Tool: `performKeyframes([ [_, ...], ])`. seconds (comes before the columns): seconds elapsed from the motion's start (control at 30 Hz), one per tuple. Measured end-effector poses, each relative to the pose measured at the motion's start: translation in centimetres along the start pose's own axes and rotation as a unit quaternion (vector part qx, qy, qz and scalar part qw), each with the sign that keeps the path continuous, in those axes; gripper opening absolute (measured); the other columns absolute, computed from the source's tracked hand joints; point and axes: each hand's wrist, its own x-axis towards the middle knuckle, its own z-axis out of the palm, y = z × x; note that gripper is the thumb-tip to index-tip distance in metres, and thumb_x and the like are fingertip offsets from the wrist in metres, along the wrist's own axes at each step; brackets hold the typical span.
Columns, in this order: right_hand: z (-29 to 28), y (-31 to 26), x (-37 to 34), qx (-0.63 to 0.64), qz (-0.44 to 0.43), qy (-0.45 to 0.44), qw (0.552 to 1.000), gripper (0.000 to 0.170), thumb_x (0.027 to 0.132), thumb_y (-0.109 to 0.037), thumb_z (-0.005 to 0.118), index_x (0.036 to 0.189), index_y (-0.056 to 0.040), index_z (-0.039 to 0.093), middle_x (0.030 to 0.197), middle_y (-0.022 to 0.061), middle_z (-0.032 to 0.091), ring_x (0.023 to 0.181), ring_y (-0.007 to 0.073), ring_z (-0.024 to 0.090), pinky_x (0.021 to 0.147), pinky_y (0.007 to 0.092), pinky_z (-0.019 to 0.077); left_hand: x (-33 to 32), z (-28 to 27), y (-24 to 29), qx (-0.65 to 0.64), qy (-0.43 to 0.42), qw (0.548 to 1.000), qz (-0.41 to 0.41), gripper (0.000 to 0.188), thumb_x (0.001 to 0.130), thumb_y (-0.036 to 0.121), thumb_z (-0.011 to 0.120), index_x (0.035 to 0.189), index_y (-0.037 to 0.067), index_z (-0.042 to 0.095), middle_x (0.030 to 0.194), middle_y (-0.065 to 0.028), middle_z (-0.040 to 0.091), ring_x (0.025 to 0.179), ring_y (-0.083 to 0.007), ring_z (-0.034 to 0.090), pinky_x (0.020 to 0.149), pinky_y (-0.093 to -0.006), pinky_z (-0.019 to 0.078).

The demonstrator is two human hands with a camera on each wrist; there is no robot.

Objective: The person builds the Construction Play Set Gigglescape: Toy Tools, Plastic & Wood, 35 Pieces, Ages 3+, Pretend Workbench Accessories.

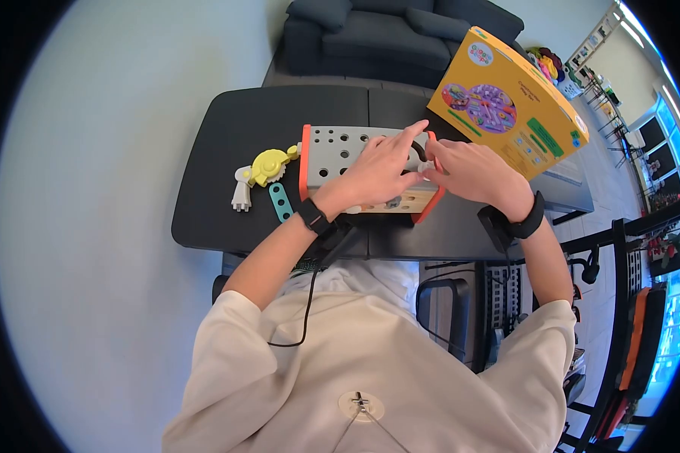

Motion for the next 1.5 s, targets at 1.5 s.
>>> performKeyframes([
  [1.5, 0.9, -0.7, -0.9, 0.053, 0.026, 0.056, 0.997, 0.035, 0.109, -0.029, 0.057, 0.086, -0.0044, 0.064, 0.069, 0.0139, 0.068, 0.065, 0.0397, 0.069, 0.063, 0.0500, 0.0533, -0.3, -0.3, 0.2, 0.019, -0.005, 1.000, 0.025, 0.087, 0.095, 0.020, 0.074, 0.167, 0.007, 0.027, 0.153, -0.0207, 0.056, 0.143, -0.0345, 0.052, 0.123, -0.0489, 0.0317],
])
